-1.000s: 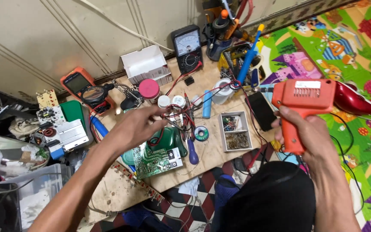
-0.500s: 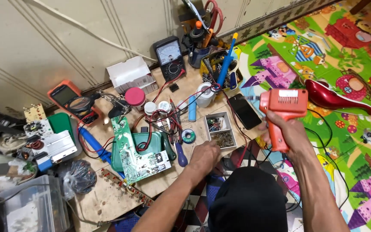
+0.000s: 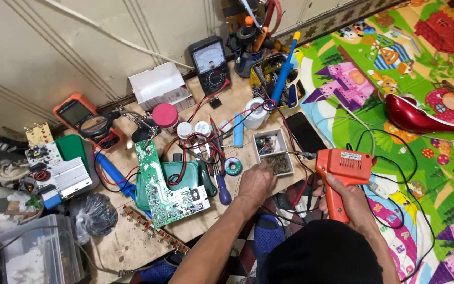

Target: Repairing a circuit board by soldering and desoldering components using a soldering gun and desoldering pump.

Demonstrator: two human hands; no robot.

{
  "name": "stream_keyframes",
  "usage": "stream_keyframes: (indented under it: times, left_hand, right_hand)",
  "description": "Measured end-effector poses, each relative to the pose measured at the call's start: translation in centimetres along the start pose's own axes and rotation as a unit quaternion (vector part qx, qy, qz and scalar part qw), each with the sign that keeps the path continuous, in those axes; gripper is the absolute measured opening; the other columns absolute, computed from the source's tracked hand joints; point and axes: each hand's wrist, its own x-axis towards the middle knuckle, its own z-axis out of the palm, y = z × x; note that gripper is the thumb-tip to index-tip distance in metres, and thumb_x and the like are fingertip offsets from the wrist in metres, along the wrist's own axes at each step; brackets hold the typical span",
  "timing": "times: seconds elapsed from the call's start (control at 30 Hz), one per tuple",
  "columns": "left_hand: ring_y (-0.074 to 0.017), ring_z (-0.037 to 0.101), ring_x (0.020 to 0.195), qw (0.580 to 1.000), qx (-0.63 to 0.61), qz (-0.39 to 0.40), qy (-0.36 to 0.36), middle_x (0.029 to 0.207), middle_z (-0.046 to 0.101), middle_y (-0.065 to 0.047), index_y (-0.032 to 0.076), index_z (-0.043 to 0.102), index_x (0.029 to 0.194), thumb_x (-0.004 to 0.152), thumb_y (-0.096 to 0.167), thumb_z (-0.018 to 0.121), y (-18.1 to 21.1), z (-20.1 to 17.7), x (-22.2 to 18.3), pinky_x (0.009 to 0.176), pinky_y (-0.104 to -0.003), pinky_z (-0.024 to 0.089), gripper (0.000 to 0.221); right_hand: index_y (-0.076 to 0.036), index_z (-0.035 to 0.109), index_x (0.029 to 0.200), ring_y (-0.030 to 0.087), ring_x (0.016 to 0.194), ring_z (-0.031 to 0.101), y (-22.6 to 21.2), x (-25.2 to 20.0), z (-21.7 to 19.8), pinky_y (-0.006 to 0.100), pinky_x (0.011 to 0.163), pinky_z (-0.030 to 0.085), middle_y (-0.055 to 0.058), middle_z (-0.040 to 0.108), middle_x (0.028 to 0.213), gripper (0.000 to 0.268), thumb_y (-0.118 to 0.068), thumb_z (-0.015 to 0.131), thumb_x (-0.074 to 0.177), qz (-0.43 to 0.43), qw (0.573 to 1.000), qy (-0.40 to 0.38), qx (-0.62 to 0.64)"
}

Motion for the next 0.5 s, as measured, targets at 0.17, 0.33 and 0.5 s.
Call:
stream_keyframes:
  times: [0.17,0.33,0.5]
  left_hand:
    - [-0.0348,0.074,0.094,0.997,-0.028,-0.051,-0.041,0.098,0.063,-0.006,0.010,0.071,0.094,0.102,0.042,0.067,0.1,-0.2,2.2,0.076,-0.052,0.066,0.034]
    - [-0.0369,0.075,0.099,0.992,-0.050,-0.092,-0.071,0.109,0.064,-0.008,0.007,0.073,0.103,0.106,0.034,0.062,1.2,-1.8,3.1,0.084,-0.053,0.067,0.029]
    - [-0.0521,0.068,0.125,0.970,-0.188,-0.082,-0.132,0.159,0.053,-0.019,0.005,0.062,0.145,0.109,0.020,0.054,4.5,-11.9,-2.4,0.104,-0.062,0.061,0.040]
  right_hand:
    - [0.015,0.072,0.110,0.039,0.044,0.068,-0.3,-0.3,0.6,0.047,0.044,0.060,0.036,0.073,0.074,0.047,-0.032,0.078,0.107,-0.008,1.000,-0.010,-0.008]
    - [0.014,0.071,0.111,0.037,0.045,0.070,-0.7,-0.5,1.7,0.045,0.044,0.060,0.035,0.075,0.079,0.045,-0.031,0.078,0.107,-0.016,0.999,-0.030,0.002]
    - [0.013,0.070,0.094,0.039,0.042,0.068,-3.5,-1.8,4.9,0.046,0.039,0.057,0.035,0.072,0.068,0.049,-0.033,0.082,0.104,-0.005,0.999,-0.035,-0.039]
